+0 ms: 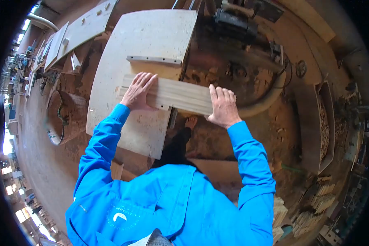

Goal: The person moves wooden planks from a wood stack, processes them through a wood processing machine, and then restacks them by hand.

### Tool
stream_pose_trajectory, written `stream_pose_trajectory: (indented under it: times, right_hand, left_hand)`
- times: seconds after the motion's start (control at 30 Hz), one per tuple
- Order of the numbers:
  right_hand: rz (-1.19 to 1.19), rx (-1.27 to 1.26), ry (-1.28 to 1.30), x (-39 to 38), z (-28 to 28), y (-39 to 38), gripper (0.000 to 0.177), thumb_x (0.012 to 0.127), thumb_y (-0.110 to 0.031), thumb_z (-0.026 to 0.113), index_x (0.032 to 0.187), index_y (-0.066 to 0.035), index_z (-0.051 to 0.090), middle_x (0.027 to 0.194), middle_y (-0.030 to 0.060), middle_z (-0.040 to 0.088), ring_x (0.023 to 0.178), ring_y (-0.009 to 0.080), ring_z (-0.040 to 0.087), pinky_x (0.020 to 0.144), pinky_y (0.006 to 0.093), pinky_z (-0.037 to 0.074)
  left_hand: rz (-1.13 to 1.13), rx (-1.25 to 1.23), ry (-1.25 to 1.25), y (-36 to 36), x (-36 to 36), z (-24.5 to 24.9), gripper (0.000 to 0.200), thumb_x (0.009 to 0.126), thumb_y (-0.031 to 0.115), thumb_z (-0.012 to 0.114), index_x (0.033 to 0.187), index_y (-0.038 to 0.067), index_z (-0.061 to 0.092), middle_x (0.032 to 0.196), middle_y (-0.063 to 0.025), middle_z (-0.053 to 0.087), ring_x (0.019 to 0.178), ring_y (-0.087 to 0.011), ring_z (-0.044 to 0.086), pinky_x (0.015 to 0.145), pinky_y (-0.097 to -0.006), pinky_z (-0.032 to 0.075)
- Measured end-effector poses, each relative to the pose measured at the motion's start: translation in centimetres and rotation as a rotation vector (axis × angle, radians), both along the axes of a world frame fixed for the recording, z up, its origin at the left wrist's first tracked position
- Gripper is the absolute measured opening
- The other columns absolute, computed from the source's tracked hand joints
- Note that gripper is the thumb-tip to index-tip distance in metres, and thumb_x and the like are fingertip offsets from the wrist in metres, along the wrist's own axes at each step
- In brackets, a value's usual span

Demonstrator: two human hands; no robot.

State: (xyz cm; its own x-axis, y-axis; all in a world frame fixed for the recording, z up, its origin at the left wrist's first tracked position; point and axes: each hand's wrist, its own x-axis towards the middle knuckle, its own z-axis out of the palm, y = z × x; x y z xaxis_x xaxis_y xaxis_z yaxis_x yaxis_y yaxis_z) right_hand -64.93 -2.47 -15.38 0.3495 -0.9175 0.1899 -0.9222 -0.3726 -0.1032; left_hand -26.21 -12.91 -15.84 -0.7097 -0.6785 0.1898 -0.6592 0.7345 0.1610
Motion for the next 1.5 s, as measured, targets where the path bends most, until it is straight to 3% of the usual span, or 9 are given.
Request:
stream_pose_trajectory:
  times: [0.17,0.4,0.47,0.8,1.2,1.5]
  right_hand:
    - [-0.042,0.051,0.065,0.3,-0.3,0.9,0.116,0.059,-0.046,0.097,0.152,0.003,0.048,0.13,0.0174,0.06,0.123,0.0352,0.059,0.108,0.0475,0.045]
    - [-0.056,-0.005,0.087,1.6,-1.0,1.5,0.111,0.059,-0.044,0.096,0.148,0.002,0.048,0.129,0.0176,0.061,0.121,0.0353,0.061,0.105,0.0488,0.048]
    - [-0.1,0.09,0.12,1.9,-0.5,1.9,0.115,0.06,-0.045,0.097,0.151,0.004,0.046,0.131,0.0193,0.059,0.122,0.0378,0.06,0.106,0.0498,0.048]
    - [-0.094,-0.064,0.234,2.4,-2.5,2.6,0.116,0.06,-0.047,0.095,0.152,0.004,0.046,0.129,0.0196,0.061,0.12,0.0387,0.062,0.103,0.0507,0.052]
    - [-0.144,0.008,0.154,3.3,-2.3,3.4,0.117,0.062,-0.041,0.096,0.156,0.002,0.042,0.14,0.0224,0.057,0.135,0.0415,0.054,0.117,0.0512,0.045]
    - [-0.159,-0.055,0.091,2.1,-4.7,5.5,0.115,0.06,-0.037,0.096,0.154,0.004,0.045,0.138,0.0226,0.059,0.131,0.0416,0.057,0.113,0.0504,0.047]
  left_hand:
    - [-0.004,-0.003,0.0,0.9,0.1,0.4,0.133,0.055,0.055,0.098,0.162,0.002,0.039,0.156,-0.0203,0.048,0.15,-0.0407,0.041,0.133,-0.0526,0.026]
    - [-0.031,-0.056,0.03,1.1,1.1,-0.9,0.133,0.057,0.057,0.098,0.162,0.002,0.038,0.158,-0.0224,0.046,0.152,-0.0429,0.039,0.133,-0.0531,0.025]
    - [-0.047,-0.087,0.041,1.1,1.3,-1.6,0.133,0.057,0.059,0.098,0.162,0.002,0.038,0.158,-0.0233,0.046,0.152,-0.0438,0.038,0.133,-0.0533,0.025]
    - [-0.041,-0.203,0.072,1.2,1.9,-4.1,0.13,0.059,0.056,0.098,0.162,0.003,0.04,0.161,-0.0244,0.045,0.154,-0.0441,0.037,0.133,-0.0519,0.027]
    - [-0.024,-0.307,0.113,1.5,2.0,-5.2,0.13,0.061,0.058,0.098,0.164,0.006,0.038,0.165,-0.0233,0.042,0.156,-0.0435,0.034,0.133,-0.052,0.027]
    - [-0.023,-0.316,0.108,1.3,1.9,-5.9,0.13,0.062,0.059,0.098,0.164,0.006,0.038,0.167,-0.0243,0.04,0.158,-0.0452,0.032,0.134,-0.0525,0.026]
